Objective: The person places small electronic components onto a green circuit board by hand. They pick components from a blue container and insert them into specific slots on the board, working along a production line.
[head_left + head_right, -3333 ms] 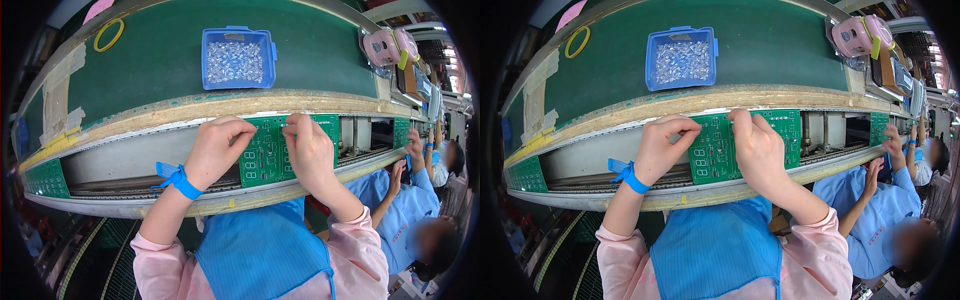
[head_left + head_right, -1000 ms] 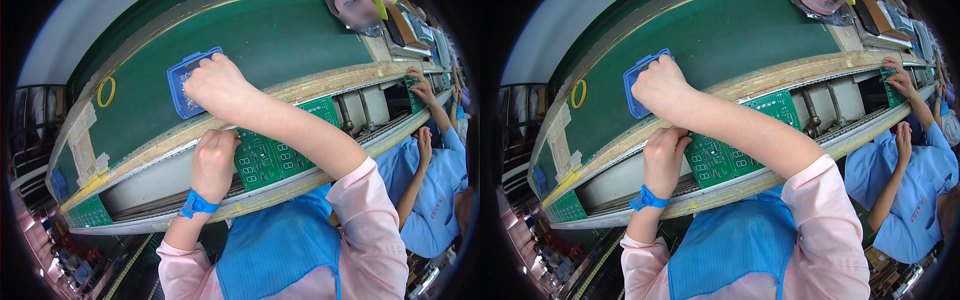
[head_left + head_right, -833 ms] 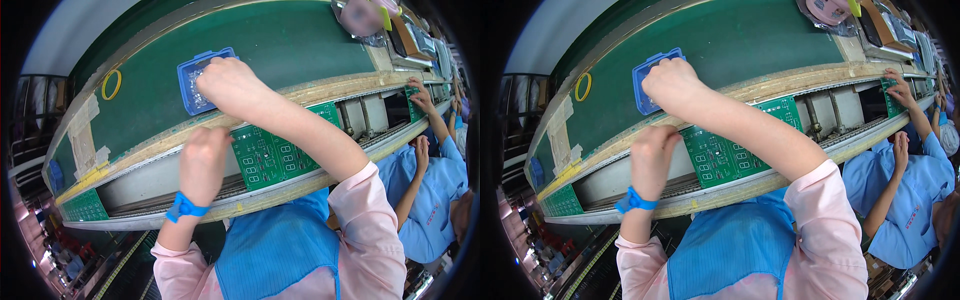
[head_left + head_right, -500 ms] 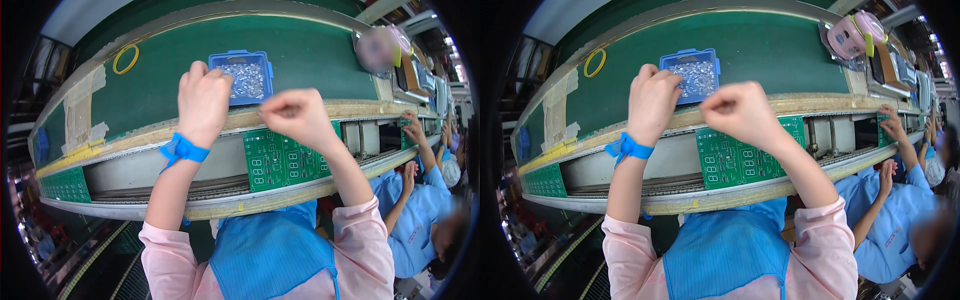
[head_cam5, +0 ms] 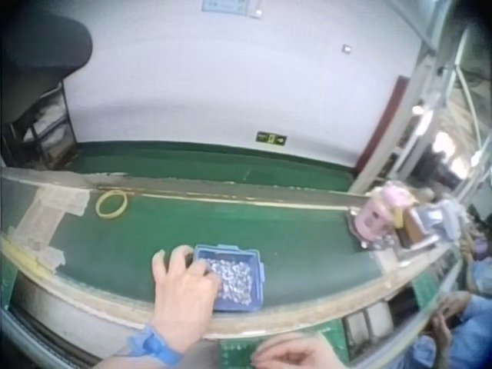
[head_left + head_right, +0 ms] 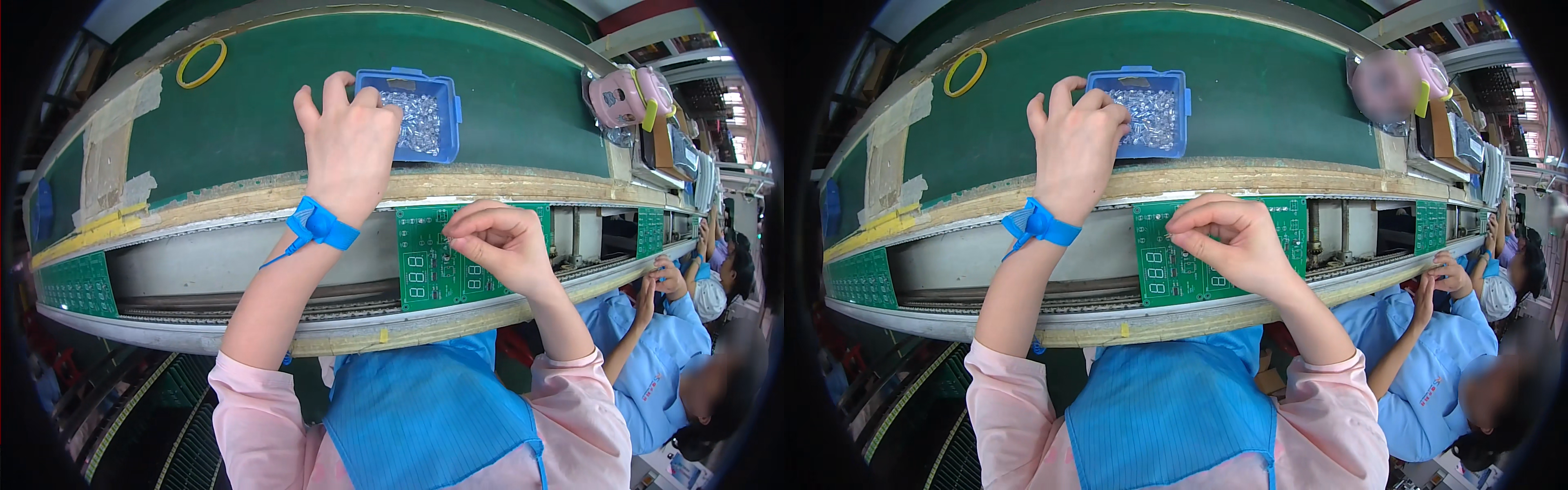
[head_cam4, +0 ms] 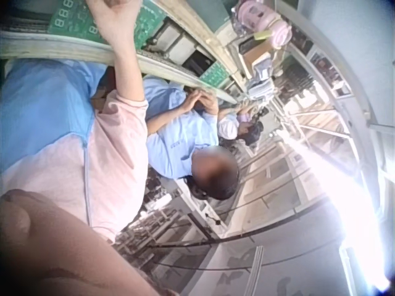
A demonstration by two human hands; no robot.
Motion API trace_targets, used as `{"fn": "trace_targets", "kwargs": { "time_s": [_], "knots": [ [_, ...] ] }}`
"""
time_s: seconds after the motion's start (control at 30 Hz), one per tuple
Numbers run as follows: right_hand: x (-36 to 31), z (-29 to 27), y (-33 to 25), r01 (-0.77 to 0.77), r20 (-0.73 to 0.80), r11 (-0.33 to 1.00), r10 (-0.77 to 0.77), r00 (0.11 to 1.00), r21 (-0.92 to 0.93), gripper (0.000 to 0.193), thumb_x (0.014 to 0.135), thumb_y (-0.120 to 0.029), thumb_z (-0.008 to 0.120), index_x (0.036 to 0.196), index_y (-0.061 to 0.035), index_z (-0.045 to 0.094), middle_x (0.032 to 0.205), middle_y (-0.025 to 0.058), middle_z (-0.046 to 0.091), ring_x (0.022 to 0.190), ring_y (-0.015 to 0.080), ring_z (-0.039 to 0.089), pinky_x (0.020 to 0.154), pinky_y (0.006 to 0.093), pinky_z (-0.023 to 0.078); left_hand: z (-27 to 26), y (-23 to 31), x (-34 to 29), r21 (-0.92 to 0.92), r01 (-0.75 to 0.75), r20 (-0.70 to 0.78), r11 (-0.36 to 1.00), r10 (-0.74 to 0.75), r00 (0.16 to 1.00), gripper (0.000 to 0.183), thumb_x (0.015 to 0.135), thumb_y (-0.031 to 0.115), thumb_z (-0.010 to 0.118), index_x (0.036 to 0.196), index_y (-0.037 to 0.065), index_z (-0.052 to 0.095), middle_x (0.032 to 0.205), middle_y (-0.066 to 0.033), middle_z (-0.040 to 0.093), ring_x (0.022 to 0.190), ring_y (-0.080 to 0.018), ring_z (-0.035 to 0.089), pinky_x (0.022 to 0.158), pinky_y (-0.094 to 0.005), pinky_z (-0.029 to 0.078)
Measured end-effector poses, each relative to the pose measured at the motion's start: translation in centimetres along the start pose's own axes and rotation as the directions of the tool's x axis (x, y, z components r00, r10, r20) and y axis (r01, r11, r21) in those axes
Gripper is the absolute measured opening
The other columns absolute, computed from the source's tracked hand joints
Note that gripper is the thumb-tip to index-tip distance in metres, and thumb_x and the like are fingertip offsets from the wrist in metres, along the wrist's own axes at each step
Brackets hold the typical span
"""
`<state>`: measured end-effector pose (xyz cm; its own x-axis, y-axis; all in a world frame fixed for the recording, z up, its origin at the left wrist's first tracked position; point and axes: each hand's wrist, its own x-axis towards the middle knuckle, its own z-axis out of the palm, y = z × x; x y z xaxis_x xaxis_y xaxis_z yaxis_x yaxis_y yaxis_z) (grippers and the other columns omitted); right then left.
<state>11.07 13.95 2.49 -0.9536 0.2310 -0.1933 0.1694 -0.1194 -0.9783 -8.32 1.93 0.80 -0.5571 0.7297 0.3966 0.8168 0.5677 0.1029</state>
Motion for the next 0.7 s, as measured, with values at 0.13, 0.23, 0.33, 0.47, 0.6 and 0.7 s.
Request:
{"fn": "trace_targets", "kwargs": {
  "time_s": [0.13, 0.23, 0.33, 0.47, 0.6, 0.7],
  "knots": [
    [0.2, -0.3, 0.5, 0.063, -0.017, 0.994, -0.065, 0.998, -0.091, 0.011, 0.086, 0.008, 0.070, 0.096, 0.0029, 0.073, 0.104, 0.0107, 0.070, 0.098, 0.0159, 0.067, 0.086, 0.0288, 0.055, 0.2, -0.3, 0.1, -0.020, -0.011, -0.020, 1.000, 0.011, 1.000, 0.008, 0.081, 0.016, 0.075, 0.088, 0.015, 0.077, 0.091, 0.0005, 0.071, 0.114, -0.0263, 0.054, 0.101, -0.0562, 0.035],
    [0.5, -0.4, 0.4, 0.107, -0.005, 0.971, -0.110, 0.994, -0.214, 0.012, 0.084, 0.010, 0.070, 0.093, 0.0032, 0.071, 0.100, 0.0125, 0.070, 0.095, 0.0178, 0.067, 0.085, 0.0297, 0.054, 0.0, -0.5, 0.1, -0.034, -0.029, -0.063, 0.999, 0.027, 0.998, 0.009, 0.079, 0.015, 0.076, 0.088, 0.014, 0.077, 0.088, 0.0009, 0.071, 0.111, -0.0246, 0.055, 0.098, -0.0529, 0.037],
    [0.8, -0.4, 0.6, 0.082, -0.033, 0.954, -0.095, 0.995, -0.288, 0.012, 0.082, 0.011, 0.071, 0.092, 0.0031, 0.070, 0.097, 0.0127, 0.071, 0.095, 0.0189, 0.068, 0.085, 0.0308, 0.055, 0.1, -0.6, 0.1, -0.100, -0.050, -0.109, 0.994, 0.039, 0.993, 0.010, 0.077, 0.014, 0.077, 0.087, 0.012, 0.076, 0.086, -0.0002, 0.071, 0.105, -0.0237, 0.057, 0.093, -0.0474, 0.039],
    [1.1, -0.4, 1.1, 0.054, -0.057, 0.940, -0.078, 0.995, -0.336, 0.012, 0.081, 0.010, 0.071, 0.090, 0.0029, 0.067, 0.096, 0.0128, 0.071, 0.096, 0.0202, 0.069, 0.084, 0.0338, 0.056, 0.1, -1.0, 0.3, -0.168, -0.095, -0.156, 0.981, 0.069, 0.985, 0.012, 0.074, 0.015, 0.079, 0.084, 0.010, 0.075, 0.081, -0.0013, 0.071, 0.095, -0.0228, 0.059, 0.087, -0.0412, 0.042],
    [1.5, -0.5, 1.8, 0.135, -0.037, 0.835, -0.182, 0.983, -0.533, 0.008, 0.080, 0.004, 0.071, 0.088, -0.0008, 0.071, 0.093, 0.0091, 0.075, 0.085, 0.0173, 0.072, 0.073, 0.0293, 0.057, 0.3, -1.4, 0.1, -0.233, -0.133, -0.237, 0.963, 0.076, 0.968, 0.012, 0.073, 0.016, 0.080, 0.081, 0.010, 0.076, 0.077, -0.0014, 0.070, 0.090, -0.0223, 0.060, 0.085, -0.0391, 0.043],
    [1.7, 0.2, 1.1, 0.156, -0.009, 0.709, -0.223, 0.975, -0.687, 0.007, 0.080, 0.002, 0.070, 0.086, -0.0017, 0.070, 0.090, 0.0094, 0.074, 0.084, 0.0199, 0.073, 0.070, 0.0306, 0.057, 0.0, -1.4, -0.1, -0.296, -0.144, -0.272, 0.944, 0.062, 0.960, 0.012, 0.073, 0.015, 0.080, 0.081, 0.009, 0.076, 0.077, -0.0019, 0.070, 0.089, -0.0223, 0.060, 0.085, -0.0394, 0.044]
  ]
}}
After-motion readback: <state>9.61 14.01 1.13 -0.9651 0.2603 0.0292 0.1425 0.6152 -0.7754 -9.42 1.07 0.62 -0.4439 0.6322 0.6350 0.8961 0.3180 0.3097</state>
